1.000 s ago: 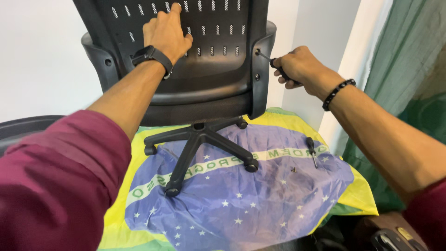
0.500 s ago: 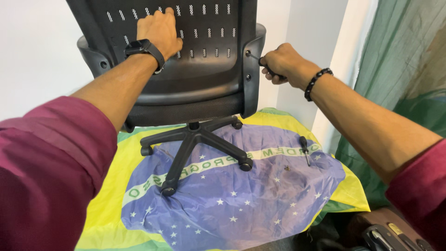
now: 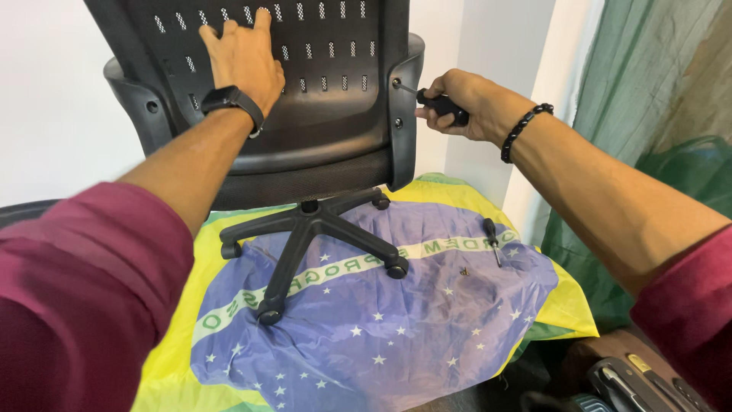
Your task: The person uses a screwdriver to tighten screws on the side of a black office chair, securing the armrest to the seat. The person works on both sides of the chair, tightening multiple screws in sequence.
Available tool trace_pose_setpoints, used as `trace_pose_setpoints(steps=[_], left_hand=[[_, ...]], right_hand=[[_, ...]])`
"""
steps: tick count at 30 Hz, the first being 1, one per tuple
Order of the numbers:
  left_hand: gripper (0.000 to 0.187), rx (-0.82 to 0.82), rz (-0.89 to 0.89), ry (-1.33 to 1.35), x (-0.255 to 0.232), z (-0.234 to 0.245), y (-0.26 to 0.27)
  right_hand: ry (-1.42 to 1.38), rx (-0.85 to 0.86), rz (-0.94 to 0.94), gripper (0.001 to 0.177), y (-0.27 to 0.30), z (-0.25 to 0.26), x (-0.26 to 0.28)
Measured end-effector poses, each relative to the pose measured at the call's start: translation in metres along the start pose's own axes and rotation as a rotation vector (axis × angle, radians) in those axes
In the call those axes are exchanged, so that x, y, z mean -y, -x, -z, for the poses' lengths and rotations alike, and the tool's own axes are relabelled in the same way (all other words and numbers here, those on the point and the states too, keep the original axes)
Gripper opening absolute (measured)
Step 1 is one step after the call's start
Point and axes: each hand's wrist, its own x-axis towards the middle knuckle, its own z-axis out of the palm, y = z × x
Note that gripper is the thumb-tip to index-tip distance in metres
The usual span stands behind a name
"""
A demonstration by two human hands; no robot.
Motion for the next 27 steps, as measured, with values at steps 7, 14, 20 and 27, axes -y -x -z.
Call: trace_pose_setpoints(steps=[7, 14, 20, 27], left_hand=[[0.082, -0.006, 0.134, 0.282, -0.005, -0.012, 0.0], [0.081, -0.041, 0.14, 0.384, -0.005, -0.036, -0.009], [0.077, -0.095, 0.14, 0.4, -0.011, -0.04, -0.013], [0.07, -0.09, 0.175, 0.413, -0.012, -0.041, -0.013]], right_hand=[[0.181, -0.104, 0.124, 0.013, 0.001, -0.02, 0.003], [0.307, -0.176, 0.139, 0.018, 0.002, -0.038, 0.007], [0.542, -0.228, 0.197, 0.022, 0.003, -0.039, 0.009], [0.868, -0.268, 0.316, 0.031, 0.001, -0.029, 0.009]])
